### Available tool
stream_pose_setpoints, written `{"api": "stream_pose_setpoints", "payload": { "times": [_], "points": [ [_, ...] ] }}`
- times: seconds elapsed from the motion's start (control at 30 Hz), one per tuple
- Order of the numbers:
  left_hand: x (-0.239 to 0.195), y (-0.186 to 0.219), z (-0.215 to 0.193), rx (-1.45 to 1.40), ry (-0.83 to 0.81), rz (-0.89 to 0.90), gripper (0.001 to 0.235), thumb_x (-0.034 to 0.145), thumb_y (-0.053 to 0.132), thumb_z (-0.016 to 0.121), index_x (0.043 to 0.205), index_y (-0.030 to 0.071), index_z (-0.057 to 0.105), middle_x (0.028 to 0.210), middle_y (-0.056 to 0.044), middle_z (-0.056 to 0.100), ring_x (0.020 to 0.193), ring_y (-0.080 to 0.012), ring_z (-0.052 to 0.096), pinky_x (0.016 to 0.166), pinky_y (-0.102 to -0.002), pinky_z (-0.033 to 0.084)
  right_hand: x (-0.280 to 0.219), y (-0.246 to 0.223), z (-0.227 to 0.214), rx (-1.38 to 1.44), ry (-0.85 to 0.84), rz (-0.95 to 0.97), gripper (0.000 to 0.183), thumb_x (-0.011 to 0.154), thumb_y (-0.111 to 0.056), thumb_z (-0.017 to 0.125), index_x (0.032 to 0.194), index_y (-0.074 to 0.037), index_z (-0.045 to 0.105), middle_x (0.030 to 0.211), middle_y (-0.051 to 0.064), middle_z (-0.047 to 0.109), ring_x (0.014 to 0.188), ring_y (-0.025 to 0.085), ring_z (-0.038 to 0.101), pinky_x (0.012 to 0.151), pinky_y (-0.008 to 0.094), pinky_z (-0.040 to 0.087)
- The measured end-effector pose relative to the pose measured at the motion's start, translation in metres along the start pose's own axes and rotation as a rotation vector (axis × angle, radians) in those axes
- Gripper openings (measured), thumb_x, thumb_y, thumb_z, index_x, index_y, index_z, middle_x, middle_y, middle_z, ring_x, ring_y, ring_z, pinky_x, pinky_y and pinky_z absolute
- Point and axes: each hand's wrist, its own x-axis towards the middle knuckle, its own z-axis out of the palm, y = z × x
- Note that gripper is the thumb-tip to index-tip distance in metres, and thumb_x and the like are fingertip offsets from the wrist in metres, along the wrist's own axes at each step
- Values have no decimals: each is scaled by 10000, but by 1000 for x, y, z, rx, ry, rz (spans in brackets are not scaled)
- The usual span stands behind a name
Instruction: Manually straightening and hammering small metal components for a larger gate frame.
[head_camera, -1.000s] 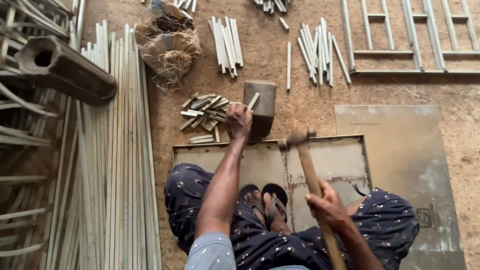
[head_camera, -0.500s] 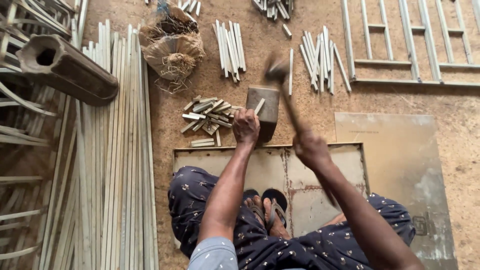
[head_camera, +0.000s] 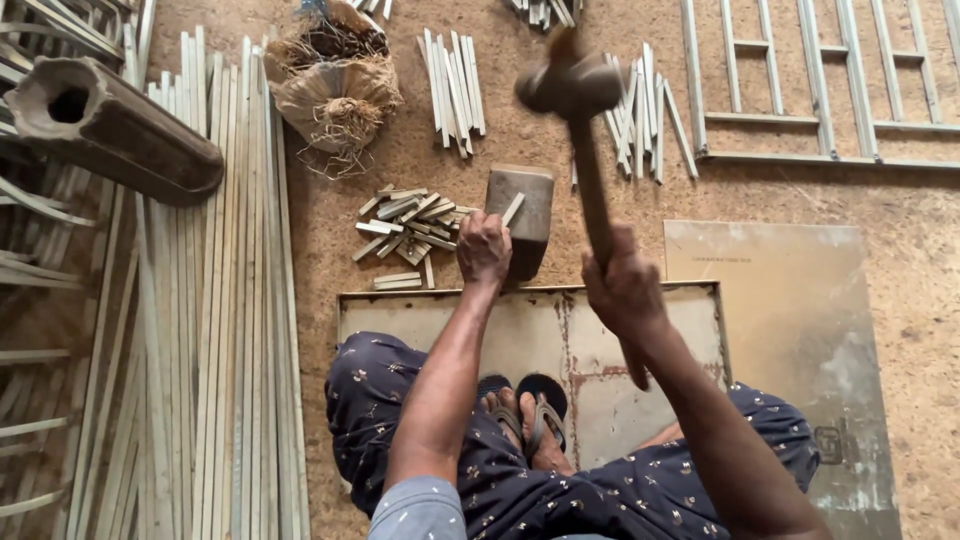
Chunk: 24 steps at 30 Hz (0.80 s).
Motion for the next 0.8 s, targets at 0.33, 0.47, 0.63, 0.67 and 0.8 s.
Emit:
{"api": "stream_pose_setpoints", "payload": {
  "times": [0.33,0.47,0.63,0.67,0.8],
  "points": [
    [-9,-3,12,-57,-100,-83,138,910,210,770,824,108,739,890,-118,666,851,-317,673,716,-464,560,-55,28,15,267,-223,297,400,938,-240,683,1258,-22,584,693,130,628,526,171,603,429,312,488],
    [-9,0,8,-75,-139,-172,107,902,219,762,849,125,761,918,-119,673,885,-316,663,709,-459,570,-71,22,2,351,-155,248,442,915,-246,683,1283,-29,568,731,82,657,526,155,626,415,305,537],
    [-1,12,-7,-81,-77,-138,156,814,220,790,905,97,759,944,-131,686,898,-310,640,724,-458,569,-69,-40,-53,340,94,-20,297,976,-194,682,1162,3,560,709,22,630,541,118,631,437,284,572],
    [-2,2,11,-81,-71,-139,156,814,220,790,905,97,759,944,-131,686,898,-310,640,724,-458,569,-61,-44,-53,340,93,-26,297,976,-194,682,1162,3,560,709,22,630,541,118,631,437,284,572],
    [-16,-22,56,-45,-91,-126,89,846,177,761,879,98,738,919,-104,695,843,-245,637,797,-415,566,-36,-20,-26,66,171,-98,259,1041,-201,623,1149,-12,483,667,37,580,504,136,589,423,324,528]
  ]
}}
